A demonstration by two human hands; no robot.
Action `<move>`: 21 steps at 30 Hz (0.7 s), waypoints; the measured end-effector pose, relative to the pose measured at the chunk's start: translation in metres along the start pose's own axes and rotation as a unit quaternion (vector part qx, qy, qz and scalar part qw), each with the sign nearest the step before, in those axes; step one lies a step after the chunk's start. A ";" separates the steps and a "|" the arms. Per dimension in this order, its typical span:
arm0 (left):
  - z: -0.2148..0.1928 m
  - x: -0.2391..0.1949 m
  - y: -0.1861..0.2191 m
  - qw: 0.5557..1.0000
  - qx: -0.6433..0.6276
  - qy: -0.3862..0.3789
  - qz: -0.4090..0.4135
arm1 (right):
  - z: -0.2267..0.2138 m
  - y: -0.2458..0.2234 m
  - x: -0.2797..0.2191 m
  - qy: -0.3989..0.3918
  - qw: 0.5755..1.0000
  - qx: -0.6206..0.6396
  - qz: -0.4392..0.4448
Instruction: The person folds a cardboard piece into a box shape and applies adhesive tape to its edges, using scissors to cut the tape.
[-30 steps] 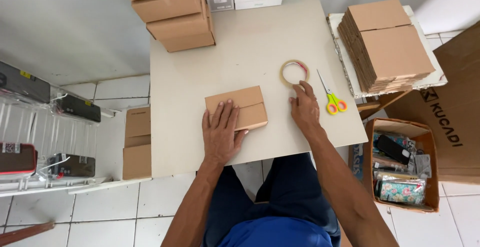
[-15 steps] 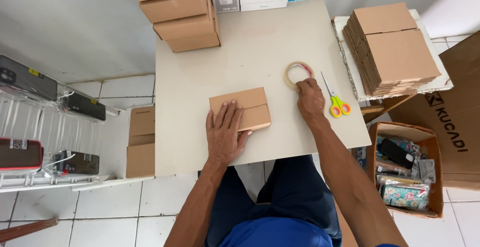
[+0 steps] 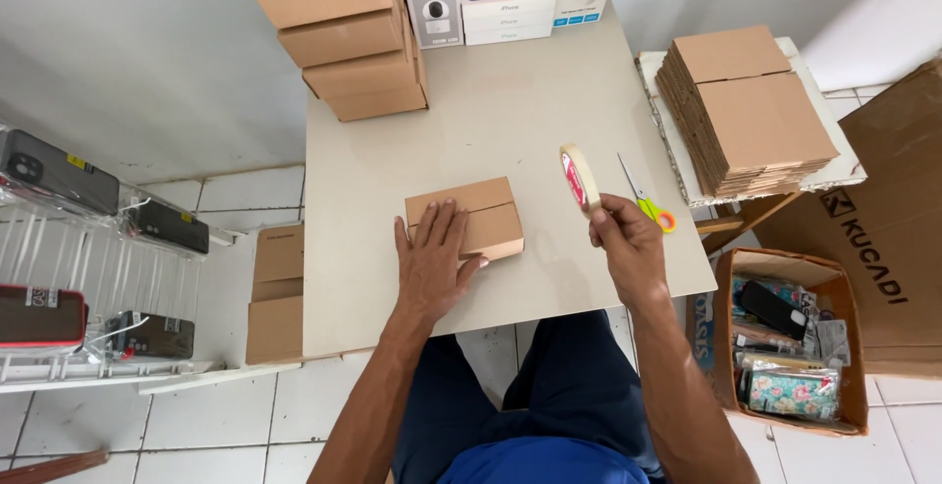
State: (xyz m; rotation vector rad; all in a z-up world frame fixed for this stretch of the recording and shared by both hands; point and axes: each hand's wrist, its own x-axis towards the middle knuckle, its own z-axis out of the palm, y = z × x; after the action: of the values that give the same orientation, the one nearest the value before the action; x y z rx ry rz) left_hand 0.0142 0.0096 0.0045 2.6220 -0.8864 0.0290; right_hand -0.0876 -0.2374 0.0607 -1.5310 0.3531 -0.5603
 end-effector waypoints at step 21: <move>-0.037 0.011 0.014 1.000 -0.004 -0.011 -0.013 | -0.004 -0.034 -0.047 -0.010 0.994 0.108 -0.020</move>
State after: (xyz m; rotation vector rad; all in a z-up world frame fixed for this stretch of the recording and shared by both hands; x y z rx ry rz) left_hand 0.0190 0.0059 0.0448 2.6309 -0.8581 -0.0095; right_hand -0.1334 -0.2133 0.0883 -1.3370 0.2380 -0.5953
